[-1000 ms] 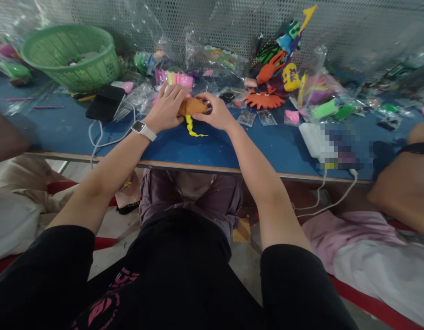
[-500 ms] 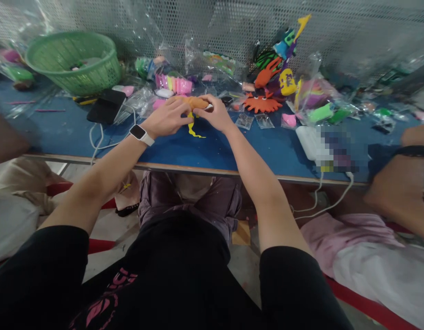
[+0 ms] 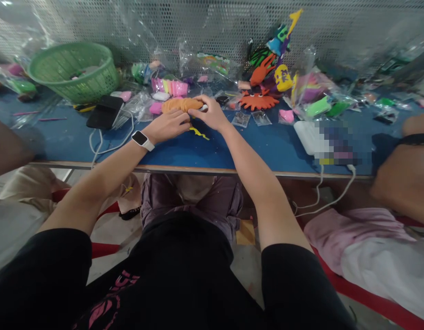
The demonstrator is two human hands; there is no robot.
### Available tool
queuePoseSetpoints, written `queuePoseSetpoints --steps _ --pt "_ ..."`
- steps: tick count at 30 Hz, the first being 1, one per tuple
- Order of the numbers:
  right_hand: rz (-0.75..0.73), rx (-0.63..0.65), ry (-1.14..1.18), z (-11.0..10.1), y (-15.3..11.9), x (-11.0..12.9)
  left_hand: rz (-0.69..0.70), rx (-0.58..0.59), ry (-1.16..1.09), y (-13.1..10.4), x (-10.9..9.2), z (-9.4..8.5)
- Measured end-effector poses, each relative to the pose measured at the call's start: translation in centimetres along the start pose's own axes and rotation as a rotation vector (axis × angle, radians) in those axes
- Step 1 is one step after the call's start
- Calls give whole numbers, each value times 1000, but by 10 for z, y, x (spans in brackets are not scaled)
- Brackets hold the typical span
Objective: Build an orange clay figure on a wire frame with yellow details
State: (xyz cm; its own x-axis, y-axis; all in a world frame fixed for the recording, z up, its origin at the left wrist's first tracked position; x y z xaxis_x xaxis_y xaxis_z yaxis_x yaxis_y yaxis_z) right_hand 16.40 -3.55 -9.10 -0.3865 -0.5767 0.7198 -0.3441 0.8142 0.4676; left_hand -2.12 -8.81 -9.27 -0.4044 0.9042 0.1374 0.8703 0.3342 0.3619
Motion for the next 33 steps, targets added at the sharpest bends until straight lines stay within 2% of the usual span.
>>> queuePoseSetpoints --steps 3,6,11,13,15,19,23,26,29,33 --pt "25 39 -25 0 -1 3 -15 28 -38 -4 -6 -9" --pt "42 80 -19 -1 -3 4 -127 -51 -162 -14 3 -24" --pt "9 144 -13 -2 -7 7 -541 -340 -347 -45 51 -46" --pt "-5 145 -35 -4 -9 8 -683 -448 -437 -54 70 -48" --pt "-20 151 -59 -6 -10 9 -769 -515 -522 -59 86 -46" --pt "-81 214 -75 -5 -13 13 -790 -532 -481 -58 100 -40" --pt "-59 288 -73 1 -17 12 -804 -471 -378 -59 102 -35" --pt "-54 317 -78 3 -18 11 -740 -446 -366 -58 102 -34" --pt "-83 294 -88 -1 -17 10 -654 -391 -365 -55 107 -29" --pt "-115 221 -79 -10 -15 10 -661 -334 -343 -55 118 -14"
Point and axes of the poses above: each hand's wrist, its own y-axis towards the middle knuckle, its own z-axis out of the palm, x = y × z, the point moved 6 cm from there along y, towards the middle knuckle, and after that the axes turned 4 degrees about x, right-handed, at the moved point
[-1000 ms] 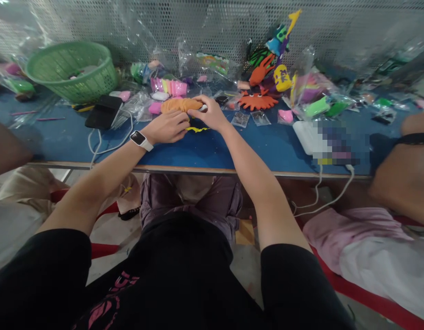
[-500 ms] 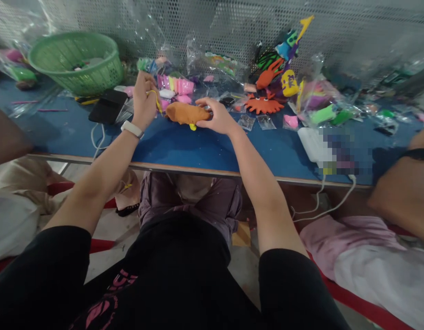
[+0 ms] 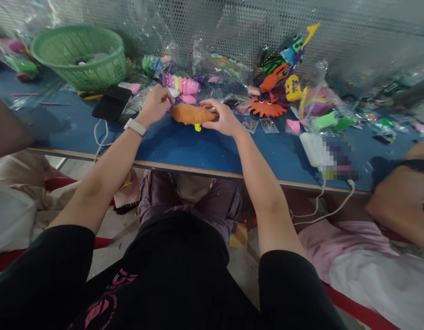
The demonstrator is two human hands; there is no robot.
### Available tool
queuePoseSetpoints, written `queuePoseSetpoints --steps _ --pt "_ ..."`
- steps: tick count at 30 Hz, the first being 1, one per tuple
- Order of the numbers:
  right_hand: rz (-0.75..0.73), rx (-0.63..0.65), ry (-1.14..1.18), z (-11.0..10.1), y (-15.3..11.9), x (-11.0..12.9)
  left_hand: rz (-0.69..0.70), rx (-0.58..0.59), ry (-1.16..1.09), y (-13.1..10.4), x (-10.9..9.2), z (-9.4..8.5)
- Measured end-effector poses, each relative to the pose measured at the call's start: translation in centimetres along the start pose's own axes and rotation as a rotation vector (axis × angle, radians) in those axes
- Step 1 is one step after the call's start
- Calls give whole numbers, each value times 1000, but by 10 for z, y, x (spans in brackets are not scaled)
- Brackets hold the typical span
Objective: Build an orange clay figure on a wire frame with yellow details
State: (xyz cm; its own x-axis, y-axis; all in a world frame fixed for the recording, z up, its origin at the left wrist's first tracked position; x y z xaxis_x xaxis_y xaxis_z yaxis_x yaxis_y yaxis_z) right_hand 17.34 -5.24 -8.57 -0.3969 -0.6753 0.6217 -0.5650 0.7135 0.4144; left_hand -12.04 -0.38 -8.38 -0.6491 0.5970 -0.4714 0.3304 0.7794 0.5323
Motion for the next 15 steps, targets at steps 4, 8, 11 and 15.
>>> queuePoseSetpoints --steps 4,8,11,15 --pt "23 -46 87 0 0 1 160 113 47 -6 -2 9" --pt "123 -84 166 3 2 0 224 231 59 -14 -8 10" --pt "177 -95 159 4 3 0 202 264 34 -15 -12 9" --pt "172 -80 144 5 5 -1 177 231 26 -14 -15 10"
Point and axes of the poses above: each hand's wrist, its own y-axis towards the middle knuckle, its own z-axis out of the palm, x = y × z, the point moved 6 cm from there along y, towards the middle knuckle, and after that the axes turned 4 degrees about x, right-handed, at the moved point
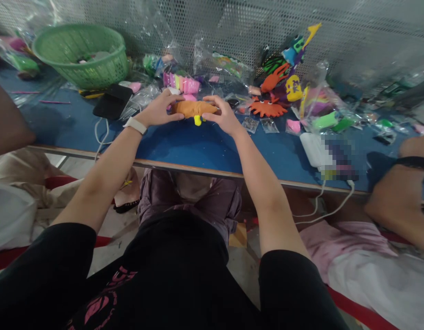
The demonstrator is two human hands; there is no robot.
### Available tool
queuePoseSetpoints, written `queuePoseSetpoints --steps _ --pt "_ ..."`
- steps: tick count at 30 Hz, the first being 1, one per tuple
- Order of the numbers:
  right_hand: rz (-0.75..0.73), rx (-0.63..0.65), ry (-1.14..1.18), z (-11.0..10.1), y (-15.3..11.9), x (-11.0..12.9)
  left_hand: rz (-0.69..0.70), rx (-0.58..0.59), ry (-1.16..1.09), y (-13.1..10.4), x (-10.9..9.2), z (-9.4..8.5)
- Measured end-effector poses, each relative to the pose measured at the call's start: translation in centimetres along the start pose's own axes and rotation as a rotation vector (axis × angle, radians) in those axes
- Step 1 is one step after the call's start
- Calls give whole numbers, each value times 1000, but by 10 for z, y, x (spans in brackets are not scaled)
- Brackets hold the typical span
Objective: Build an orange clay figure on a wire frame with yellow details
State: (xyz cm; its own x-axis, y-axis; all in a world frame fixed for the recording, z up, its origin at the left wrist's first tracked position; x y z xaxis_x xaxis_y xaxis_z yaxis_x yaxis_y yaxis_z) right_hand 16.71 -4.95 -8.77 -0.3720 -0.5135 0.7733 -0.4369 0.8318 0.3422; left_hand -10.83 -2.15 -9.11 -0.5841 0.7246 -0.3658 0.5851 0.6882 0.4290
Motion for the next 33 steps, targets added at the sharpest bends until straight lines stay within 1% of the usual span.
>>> queuePoseSetpoints --steps 4,8,10,12,15,18,21,27,30,33 --pt "-16 20 17 -1 1 -3 0 -44 21 1 -1 0" --pt "-5 67 87 1 2 -11 -8 -53 28 1 -3 0" --pt "-15 74 75 4 3 -16 -11 -50 32 2 -3 0" --pt "-40 38 7 6 5 -19 -12 -46 39 2 -3 1" --pt "-53 -57 -134 7 9 -24 0 -50 39 3 -3 1" --pt "-52 -127 -187 5 12 -27 11 -48 21 3 -3 0" --pt "-55 -119 -190 2 12 -28 -2 -34 10 2 -4 0" --pt "-35 -94 -259 -1 7 -22 -72 46 40 2 -9 0" --pt "-34 -91 -256 -1 6 -20 -76 44 31 2 -9 0" --pt "-30 -72 -253 1 7 -23 -68 21 0 2 -8 0"
Point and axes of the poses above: each hand's wrist, its own y-axis towards the middle knuckle, its own z-axis out of the palm, x = y × z, the point moved 6 cm from there along y, towards the middle knuckle, and after that the axes turned 4 degrees about x, right-handed, at the moved point
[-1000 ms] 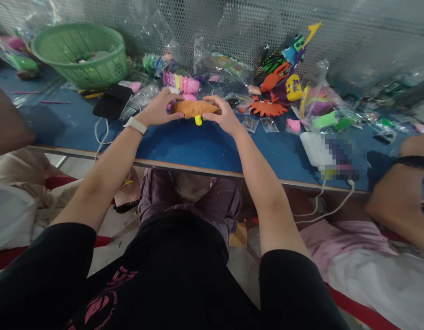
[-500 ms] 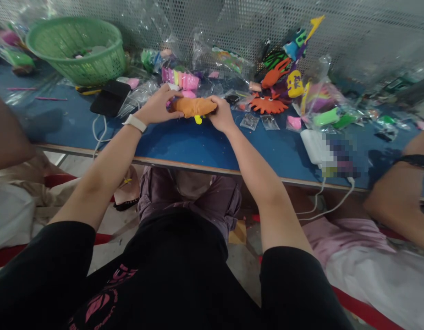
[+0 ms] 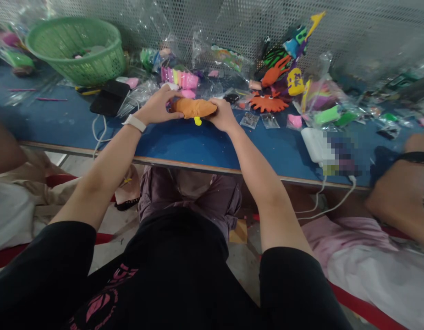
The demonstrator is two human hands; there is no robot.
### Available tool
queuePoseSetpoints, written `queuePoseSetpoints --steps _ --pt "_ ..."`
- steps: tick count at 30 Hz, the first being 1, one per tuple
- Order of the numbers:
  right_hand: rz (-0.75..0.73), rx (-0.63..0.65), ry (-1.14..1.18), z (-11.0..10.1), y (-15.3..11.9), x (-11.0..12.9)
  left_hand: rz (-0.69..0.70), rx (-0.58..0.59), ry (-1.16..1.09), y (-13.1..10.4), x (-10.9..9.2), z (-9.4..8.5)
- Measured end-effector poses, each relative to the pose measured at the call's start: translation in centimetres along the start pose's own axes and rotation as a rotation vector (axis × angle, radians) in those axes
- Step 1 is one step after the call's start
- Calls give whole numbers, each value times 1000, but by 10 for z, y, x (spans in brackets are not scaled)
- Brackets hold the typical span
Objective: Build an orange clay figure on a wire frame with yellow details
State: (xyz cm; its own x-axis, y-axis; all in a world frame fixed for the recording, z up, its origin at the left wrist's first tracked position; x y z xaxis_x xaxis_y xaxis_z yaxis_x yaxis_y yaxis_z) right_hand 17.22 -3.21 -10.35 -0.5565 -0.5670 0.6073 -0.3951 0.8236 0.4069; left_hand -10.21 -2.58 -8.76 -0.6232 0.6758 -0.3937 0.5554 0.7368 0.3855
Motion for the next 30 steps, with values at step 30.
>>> queuePoseSetpoints --steps 30 --pt "15 260 77 -7 -14 18 142 56 -4 -1 -4 1"
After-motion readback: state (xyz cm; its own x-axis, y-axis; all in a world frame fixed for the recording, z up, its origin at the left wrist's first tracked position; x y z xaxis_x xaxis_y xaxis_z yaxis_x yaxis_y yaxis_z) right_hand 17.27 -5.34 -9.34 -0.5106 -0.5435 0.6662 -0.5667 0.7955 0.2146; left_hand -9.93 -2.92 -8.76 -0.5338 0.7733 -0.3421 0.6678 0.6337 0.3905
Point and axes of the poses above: each hand's wrist, its own y-axis towards the middle knuckle, its own z-axis out of the palm, x = y × z, the point moved 6 cm from there along y, towards the middle knuckle, and after that the axes turned 4 degrees about x, right-handed, at the moved point
